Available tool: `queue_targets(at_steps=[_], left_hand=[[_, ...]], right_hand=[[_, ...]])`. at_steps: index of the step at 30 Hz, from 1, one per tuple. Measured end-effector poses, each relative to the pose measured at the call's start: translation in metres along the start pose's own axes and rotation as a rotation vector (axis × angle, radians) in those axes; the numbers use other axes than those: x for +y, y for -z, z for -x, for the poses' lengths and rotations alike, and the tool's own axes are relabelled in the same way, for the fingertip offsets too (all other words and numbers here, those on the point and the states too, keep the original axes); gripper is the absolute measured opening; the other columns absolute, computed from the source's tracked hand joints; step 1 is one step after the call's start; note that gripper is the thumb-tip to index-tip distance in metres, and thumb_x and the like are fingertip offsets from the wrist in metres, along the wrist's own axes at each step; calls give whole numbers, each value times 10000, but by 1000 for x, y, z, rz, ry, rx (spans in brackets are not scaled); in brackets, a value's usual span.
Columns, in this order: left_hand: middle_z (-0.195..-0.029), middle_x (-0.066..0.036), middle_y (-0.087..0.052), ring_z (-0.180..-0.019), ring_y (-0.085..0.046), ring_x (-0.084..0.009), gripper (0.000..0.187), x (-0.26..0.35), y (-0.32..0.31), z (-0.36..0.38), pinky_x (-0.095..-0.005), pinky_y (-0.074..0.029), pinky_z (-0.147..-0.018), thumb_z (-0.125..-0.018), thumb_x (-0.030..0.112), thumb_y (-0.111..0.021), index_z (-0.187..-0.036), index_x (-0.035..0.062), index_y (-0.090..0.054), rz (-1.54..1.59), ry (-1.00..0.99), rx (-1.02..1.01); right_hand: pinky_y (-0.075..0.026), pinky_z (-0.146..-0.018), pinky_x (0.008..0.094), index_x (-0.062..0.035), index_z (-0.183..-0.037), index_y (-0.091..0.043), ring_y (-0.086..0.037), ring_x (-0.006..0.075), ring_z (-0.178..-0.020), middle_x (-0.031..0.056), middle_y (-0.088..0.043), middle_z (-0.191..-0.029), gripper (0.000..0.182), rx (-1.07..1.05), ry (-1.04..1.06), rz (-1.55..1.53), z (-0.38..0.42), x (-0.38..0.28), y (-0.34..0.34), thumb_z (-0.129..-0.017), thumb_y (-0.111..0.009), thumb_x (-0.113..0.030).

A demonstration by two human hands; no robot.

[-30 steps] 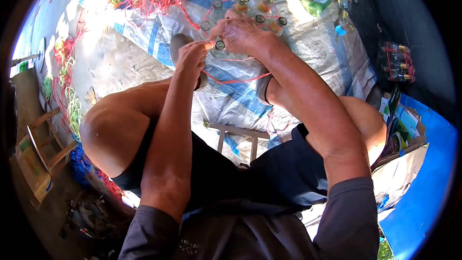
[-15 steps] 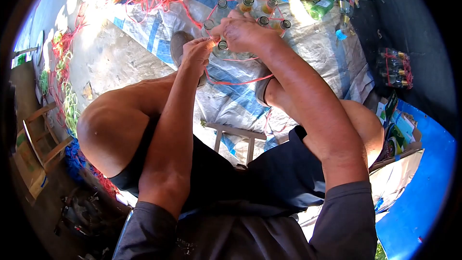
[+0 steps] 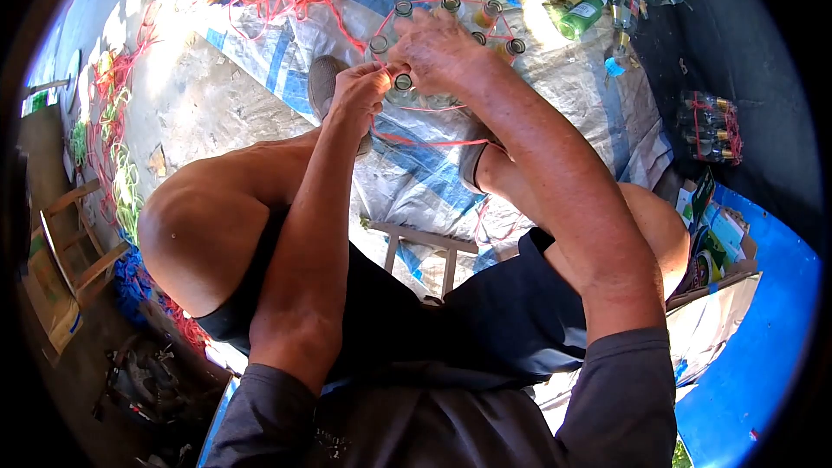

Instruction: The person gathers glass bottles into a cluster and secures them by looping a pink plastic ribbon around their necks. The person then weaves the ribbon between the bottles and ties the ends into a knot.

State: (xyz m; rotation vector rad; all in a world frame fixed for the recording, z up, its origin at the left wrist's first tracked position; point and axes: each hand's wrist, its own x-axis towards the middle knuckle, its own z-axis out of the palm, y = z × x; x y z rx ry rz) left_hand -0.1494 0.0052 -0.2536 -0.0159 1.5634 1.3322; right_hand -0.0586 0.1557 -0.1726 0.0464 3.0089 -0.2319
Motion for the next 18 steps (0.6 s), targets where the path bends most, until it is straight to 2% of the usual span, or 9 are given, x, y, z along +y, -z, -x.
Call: queue_targets(at_steps=[4,8,18], left_hand=[[-666,75,-529,-476,-306,-28,212,3,-1,4,-238,-209,-436,-882,249,-855,-946,61,-781,6,-4,-10],[-663,77,-520,-490,-315,-33,252,3,0,7,-245,-218,-446,-873,296,-869,-911,67,-772,14,-18,-18],[-650,88,-501,-507,-337,-33,312,-4,4,4,-247,-242,-463,-886,385,-843,-872,85,-760,-39,-75,-51]], right_hand=[[-459,-879,469,-158,-746,-701,-580,279,-1049,42,-595,-986,47,32,2,-17,1,-1,7,-771,-724,-126],[-458,-885,470,-119,-688,-656,-575,277,-1057,38,-603,-1001,101,58,3,-40,2,4,7,-741,-740,-137],[-475,-870,461,-111,-639,-644,-596,265,-1025,27,-614,-981,117,57,-29,19,2,2,18,-700,-739,-141]])
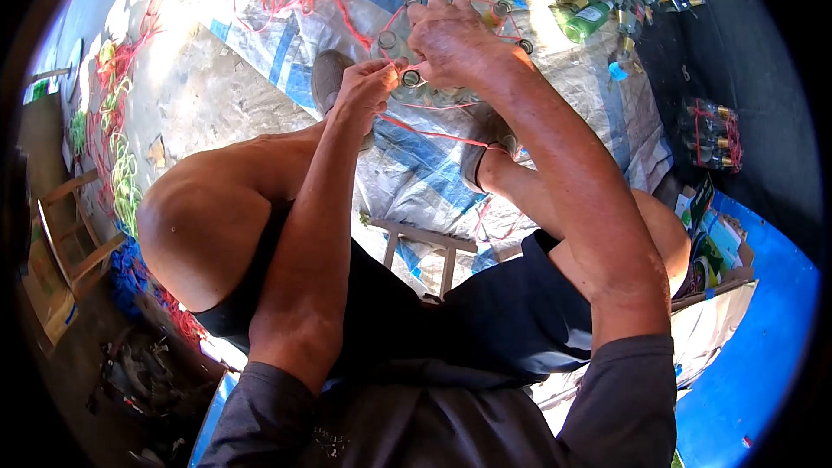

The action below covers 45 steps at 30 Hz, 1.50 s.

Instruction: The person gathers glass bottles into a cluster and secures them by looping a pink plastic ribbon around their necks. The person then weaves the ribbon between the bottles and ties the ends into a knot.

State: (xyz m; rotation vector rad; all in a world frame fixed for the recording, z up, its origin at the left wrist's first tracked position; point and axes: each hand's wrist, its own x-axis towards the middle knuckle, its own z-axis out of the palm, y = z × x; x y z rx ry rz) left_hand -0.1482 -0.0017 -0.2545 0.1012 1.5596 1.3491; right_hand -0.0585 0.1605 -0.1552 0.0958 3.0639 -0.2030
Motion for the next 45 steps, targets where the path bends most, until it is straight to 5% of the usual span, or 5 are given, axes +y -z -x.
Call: queue_targets(at_steps=[11,20,23,35,45], left_hand=[[-613,74,-481,-483,-353,-42,337,-5,-1,-1,-257,-250,-442,-950,392,-747,-842,73,-737,-47,-143,-17],[-636,67,-500,-486,-371,-37,328,-2,-4,6,-251,-256,-437,-988,359,-707,-887,48,-732,-27,-162,34],[-649,70,-505,-520,-383,-38,290,-1,-5,7,-250,-271,-467,-984,292,-686,-881,28,-745,-22,-157,52],[-707,34,-565,-518,-423,-50,251,-5,-6,6,-237,-307,-462,-993,263,-633,-919,43,-728,-12,-181,32],[-667,65,-504,-613,-415,-42,285,-7,-12,8,-268,-308,-526,-963,206,-653,-859,-39,-754,24,-233,90]], right_hand=[[-520,-960,428,-90,-841,-813,-594,284,-1124,84,-641,-1089,211,-184,-69,56,-6,0,19,-683,-799,-228],[-479,-858,457,-47,-637,-646,-573,276,-973,57,-590,-925,103,-30,-45,48,-3,10,11,-699,-704,-105],[-503,-929,463,-41,-856,-801,-619,300,-1102,109,-672,-1071,227,-183,-103,97,-7,7,24,-686,-776,-190],[-473,-987,481,-4,-918,-782,-627,314,-1171,145,-710,-1161,277,-244,-262,45,-1,13,30,-716,-735,-187],[-559,-827,493,30,-829,-737,-703,415,-899,235,-708,-927,221,-12,-178,-57,6,36,5,-673,-699,-122]])
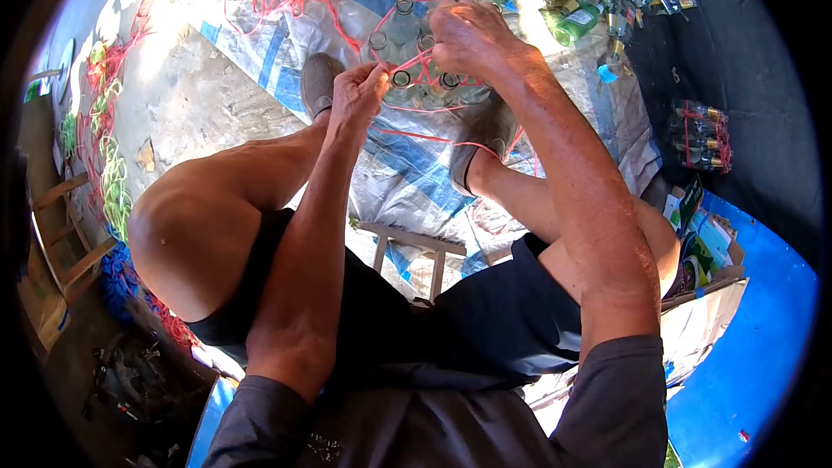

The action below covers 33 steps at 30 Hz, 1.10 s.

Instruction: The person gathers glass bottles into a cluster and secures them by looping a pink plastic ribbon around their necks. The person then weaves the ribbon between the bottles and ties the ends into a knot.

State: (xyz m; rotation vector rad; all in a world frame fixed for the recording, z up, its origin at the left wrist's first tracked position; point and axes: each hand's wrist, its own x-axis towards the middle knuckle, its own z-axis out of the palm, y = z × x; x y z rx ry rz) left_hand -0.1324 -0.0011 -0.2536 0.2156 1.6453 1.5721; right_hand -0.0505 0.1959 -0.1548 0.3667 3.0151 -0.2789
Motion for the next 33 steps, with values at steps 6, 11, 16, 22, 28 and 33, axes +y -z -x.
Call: queue_targets(at_steps=[6,11,16,22,28,33], left_hand=[[-668,59,-522,-619,-440,-45,286,-4,-3,0,-267,-335,-536,-966,208,-654,-884,-48,-752,-7,-85,28],[-673,45,-549,-631,-470,-53,272,-7,-3,1,-264,-367,-561,-956,194,-639,-937,-49,-758,-17,-102,38],[-685,30,-575,-657,-508,-67,275,-10,-6,2,-263,-401,-594,-958,197,-626,-964,-44,-759,-38,-153,56],[-726,11,-616,-697,-538,-79,268,-16,-10,0,-267,-432,-632,-966,184,-617,-980,-45,-756,19,-198,82],[-843,28,-669,-775,-549,-61,268,-16,-8,3,-230,-420,-704,-990,186,-621,-1067,-19,-775,3,-177,40],[-798,51,-614,-728,-492,-47,258,-15,-11,5,-234,-381,-649,-1002,192,-621,-1062,-6,-776,-5,-190,65]], right_hand=[[-564,-831,504,18,-827,-717,-705,414,-898,220,-716,-902,195,3,-15,-35,3,1,2,-690,-673,-114],[-536,-792,494,-23,-841,-630,-665,382,-888,177,-666,-852,103,43,12,-63,8,6,-3,-809,-638,-121],[-559,-823,512,-10,-866,-689,-700,391,-918,200,-707,-861,171,25,-15,7,6,3,-1,-760,-639,-136],[-540,-786,501,-29,-842,-636,-671,382,-887,174,-668,-843,108,52,5,33,6,8,-5,-810,-639,-133],[-543,-771,496,-35,-858,-653,-680,379,-884,165,-685,-873,107,11,-25,19,3,9,-2,-813,-631,-130],[-539,-736,484,-38,-874,-659,-681,389,-860,171,-694,-883,119,8,-44,-49,-3,12,-2,-805,-625,-129]])
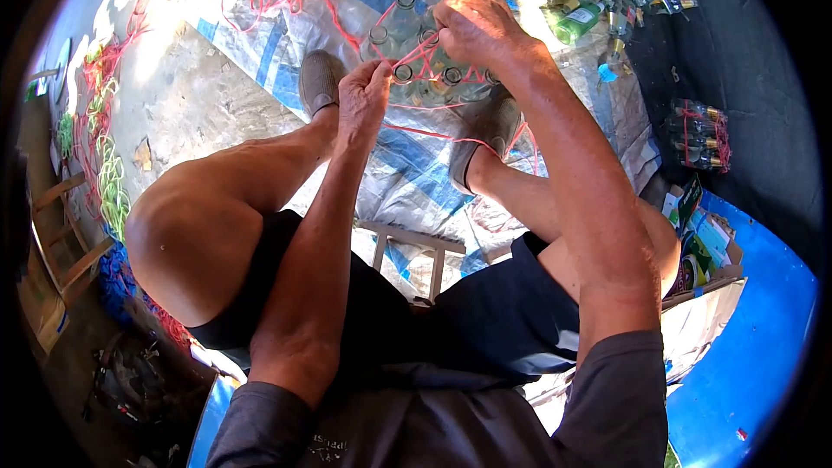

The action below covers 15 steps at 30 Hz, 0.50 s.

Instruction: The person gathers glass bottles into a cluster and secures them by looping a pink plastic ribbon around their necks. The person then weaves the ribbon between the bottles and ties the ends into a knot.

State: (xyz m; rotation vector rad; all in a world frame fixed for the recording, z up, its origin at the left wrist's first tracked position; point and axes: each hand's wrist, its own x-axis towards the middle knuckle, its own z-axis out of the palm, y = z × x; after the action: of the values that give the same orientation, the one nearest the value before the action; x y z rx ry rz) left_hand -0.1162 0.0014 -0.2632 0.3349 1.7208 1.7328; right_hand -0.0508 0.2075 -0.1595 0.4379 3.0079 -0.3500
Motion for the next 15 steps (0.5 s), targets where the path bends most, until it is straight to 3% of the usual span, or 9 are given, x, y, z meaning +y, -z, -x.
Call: queue_targets(at_steps=[5,11,15], left_hand=[[-763,71,-564,-700,-456,-37,240,3,-1,0,-234,-354,-614,-1012,190,-621,-1031,0,-766,10,26,2],[-754,65,-571,-678,-460,-42,241,12,-1,4,-244,-362,-597,-1013,187,-618,-1020,-3,-764,31,66,-1],[-741,45,-589,-659,-486,-56,249,11,0,3,-255,-391,-583,-1001,171,-604,-1021,-19,-765,23,78,2]], right_hand=[[-529,-714,474,-44,-883,-658,-675,397,-835,184,-679,-860,120,-50,-18,-24,-8,1,0,-808,-624,-132],[-549,-817,485,-75,-892,-704,-698,378,-951,167,-723,-935,145,-110,-98,-3,-12,-11,13,-771,-630,-102],[-561,-766,472,-64,-883,-698,-709,373,-889,164,-720,-889,144,-179,-132,-26,-18,-13,18,-754,-639,-89]])
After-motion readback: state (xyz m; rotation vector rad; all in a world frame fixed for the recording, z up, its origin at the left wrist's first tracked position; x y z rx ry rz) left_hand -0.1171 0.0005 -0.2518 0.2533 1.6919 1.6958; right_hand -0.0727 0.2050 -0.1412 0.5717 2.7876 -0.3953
